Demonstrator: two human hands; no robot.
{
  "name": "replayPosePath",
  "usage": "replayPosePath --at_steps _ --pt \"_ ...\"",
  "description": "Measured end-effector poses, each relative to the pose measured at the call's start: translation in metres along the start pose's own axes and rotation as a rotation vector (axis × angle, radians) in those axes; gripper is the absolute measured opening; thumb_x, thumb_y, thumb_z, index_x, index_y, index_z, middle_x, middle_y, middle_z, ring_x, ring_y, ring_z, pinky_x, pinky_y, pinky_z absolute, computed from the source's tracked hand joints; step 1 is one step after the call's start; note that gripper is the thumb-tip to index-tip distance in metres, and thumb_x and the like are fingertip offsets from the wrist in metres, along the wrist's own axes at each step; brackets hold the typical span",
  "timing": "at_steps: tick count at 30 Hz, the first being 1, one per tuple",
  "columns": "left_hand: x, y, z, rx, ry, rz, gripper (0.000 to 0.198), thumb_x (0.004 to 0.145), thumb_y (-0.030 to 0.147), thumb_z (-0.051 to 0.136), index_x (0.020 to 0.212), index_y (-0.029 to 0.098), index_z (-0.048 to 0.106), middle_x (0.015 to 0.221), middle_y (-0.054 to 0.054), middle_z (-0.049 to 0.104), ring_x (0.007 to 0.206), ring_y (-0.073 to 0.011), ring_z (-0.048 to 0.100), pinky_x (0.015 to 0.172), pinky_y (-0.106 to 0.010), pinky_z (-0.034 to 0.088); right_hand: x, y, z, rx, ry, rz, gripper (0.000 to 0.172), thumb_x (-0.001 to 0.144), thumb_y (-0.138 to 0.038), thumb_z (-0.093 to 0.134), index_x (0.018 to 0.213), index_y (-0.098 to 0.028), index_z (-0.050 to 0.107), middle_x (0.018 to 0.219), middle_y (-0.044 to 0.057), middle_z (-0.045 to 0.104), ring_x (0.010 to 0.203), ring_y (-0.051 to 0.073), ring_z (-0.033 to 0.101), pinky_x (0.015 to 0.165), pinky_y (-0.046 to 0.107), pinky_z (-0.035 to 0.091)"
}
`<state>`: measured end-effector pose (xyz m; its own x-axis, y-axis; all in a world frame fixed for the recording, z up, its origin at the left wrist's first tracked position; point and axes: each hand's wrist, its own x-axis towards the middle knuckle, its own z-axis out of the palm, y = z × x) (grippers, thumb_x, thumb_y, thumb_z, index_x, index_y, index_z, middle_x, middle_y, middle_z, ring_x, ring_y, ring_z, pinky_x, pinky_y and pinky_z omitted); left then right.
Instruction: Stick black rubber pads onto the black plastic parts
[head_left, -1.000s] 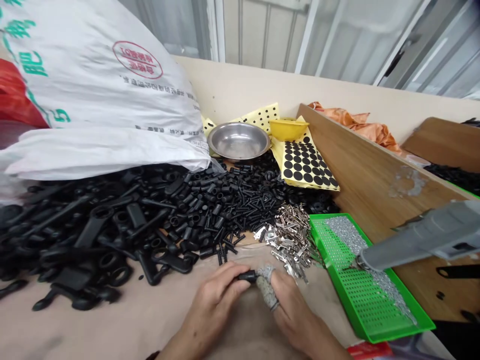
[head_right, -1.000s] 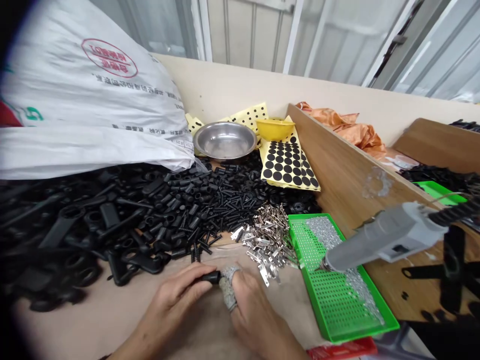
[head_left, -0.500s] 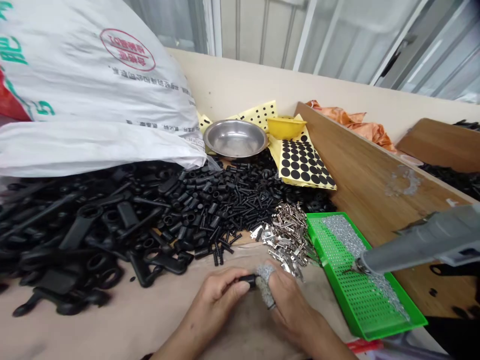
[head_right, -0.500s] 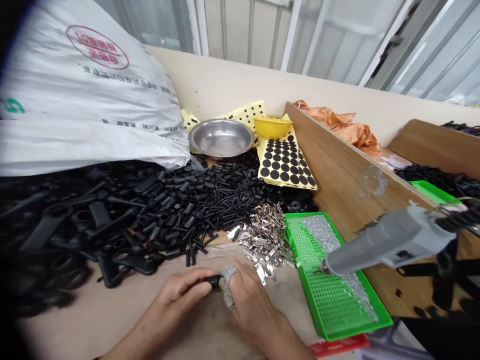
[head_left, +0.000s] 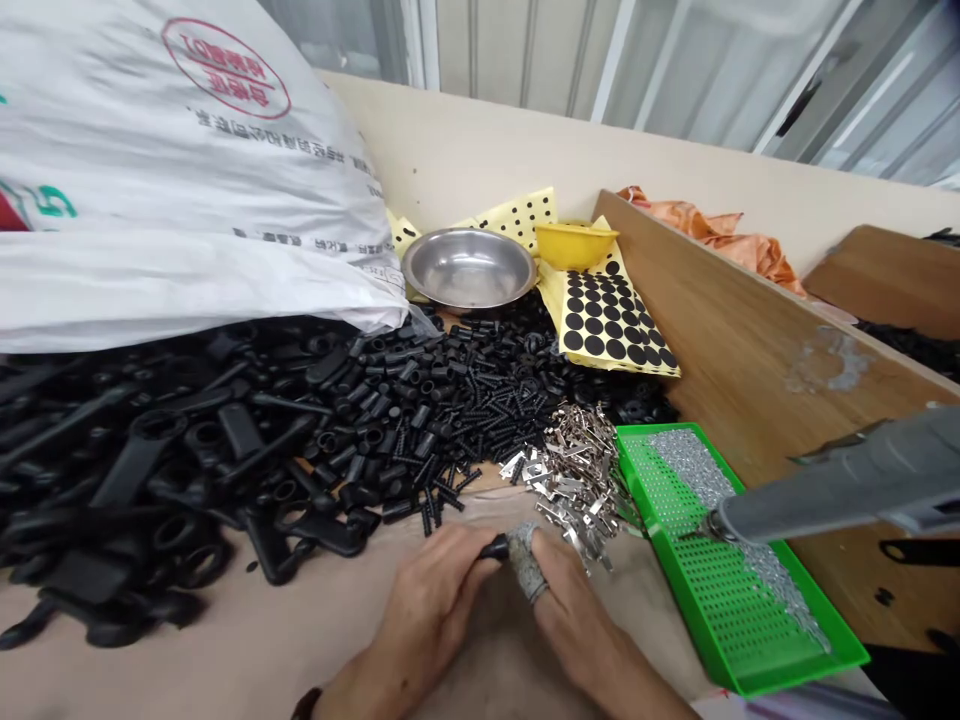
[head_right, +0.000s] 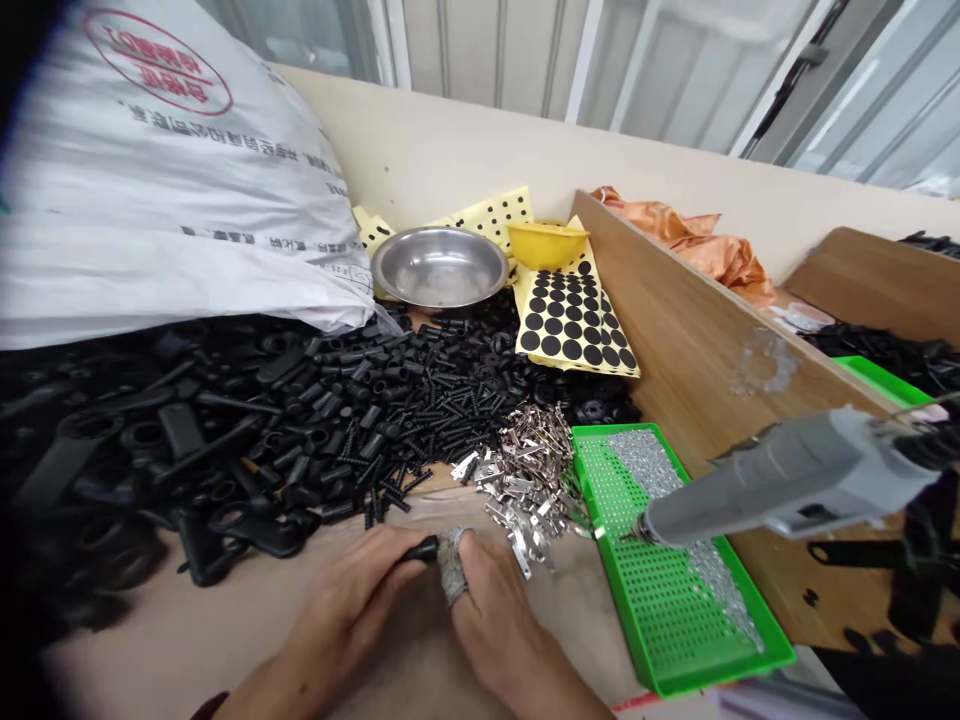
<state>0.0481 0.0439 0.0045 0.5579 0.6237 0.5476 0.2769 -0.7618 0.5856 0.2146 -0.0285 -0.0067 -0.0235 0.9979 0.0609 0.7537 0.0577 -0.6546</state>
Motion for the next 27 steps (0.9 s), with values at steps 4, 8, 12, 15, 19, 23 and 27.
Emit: replayPosePath --at_steps 4,8,12,15,19,23,27 --pt "0.004 -0.005 0.003 0.077 -0.031 0.108 0.020 0.091 0.014 0.043 0.106 0.017 0.057 0.084 -0.004 0.067 0.075 -0.0151 0.060 0.071 -0.023 0.048 0.004 0.006 -0.001 -0.013 0.000 0.031 0.035 0.078 -0.009 0.035 0.106 -0.019 0.053 0.106 0.009 0.064 0.103 0.023 0.060 0.085 0.034 0.052" --pt "0.009 -0.007 0.002 -0.123 -0.124 -0.100 0.017 0.092 0.022 0.046 0.100 0.019 0.061 0.086 -0.002 0.069 0.078 -0.0129 0.062 0.071 -0.019 0.047 0.006 0.011 -0.001 -0.119 0.034 -0.119 0.049 0.065 -0.002 0.036 0.108 -0.018 0.051 0.109 0.011 0.063 0.106 0.023 0.058 0.087 0.036 0.052" --pt "0.017 -0.011 -0.003 -0.371 -0.272 -0.344 0.021 0.091 0.030 0.047 0.094 0.021 0.066 0.092 -0.001 0.071 0.086 -0.0148 0.064 0.076 -0.020 0.045 0.010 0.016 -0.002 -0.295 0.068 -0.285 0.042 0.067 -0.005 0.037 0.106 -0.012 0.052 0.115 0.018 0.060 0.110 0.027 0.056 0.091 0.041 0.050" --pt "0.021 -0.014 -0.005 -0.548 -0.369 -0.513 0.026 0.086 0.038 0.050 0.088 0.019 0.068 0.080 -0.001 0.070 0.075 -0.0164 0.062 0.068 -0.023 0.044 0.012 0.019 -0.005 -0.358 0.063 -0.346 0.043 0.065 -0.005 0.039 0.106 -0.010 0.052 0.117 0.020 0.059 0.111 0.028 0.055 0.091 0.042 0.050" --pt "0.022 -0.014 -0.002 -0.800 -0.373 -0.807 0.033 0.077 0.046 0.059 0.087 0.016 0.069 0.062 0.001 0.060 0.056 -0.0119 0.050 0.052 -0.021 0.037 0.017 0.016 -0.011 -0.224 0.075 -0.327 0.033 0.065 -0.006 0.039 0.092 -0.017 0.053 0.097 0.013 0.063 0.094 0.025 0.060 0.080 0.038 0.053" --pt "0.021 -0.011 0.002 -0.924 -0.291 -0.954 0.038 0.070 0.048 0.066 0.086 0.014 0.069 0.065 -0.001 0.061 0.058 -0.0112 0.048 0.051 -0.020 0.036 0.020 0.012 -0.015 -0.126 0.124 -0.325 0.022 0.071 -0.011 0.038 0.086 -0.019 0.051 0.085 0.010 0.060 0.084 0.025 0.059 0.074 0.039 0.053" --pt "0.021 -0.010 0.001 -0.929 -0.272 -0.937 0.039 0.069 0.049 0.067 0.085 0.014 0.069 0.064 -0.001 0.061 0.056 -0.0104 0.047 0.050 -0.020 0.035 0.019 0.015 -0.015 -0.147 0.161 -0.369 0.028 0.070 -0.010 0.038 0.093 -0.018 0.052 0.091 0.011 0.060 0.091 0.026 0.057 0.079 0.042 0.051"
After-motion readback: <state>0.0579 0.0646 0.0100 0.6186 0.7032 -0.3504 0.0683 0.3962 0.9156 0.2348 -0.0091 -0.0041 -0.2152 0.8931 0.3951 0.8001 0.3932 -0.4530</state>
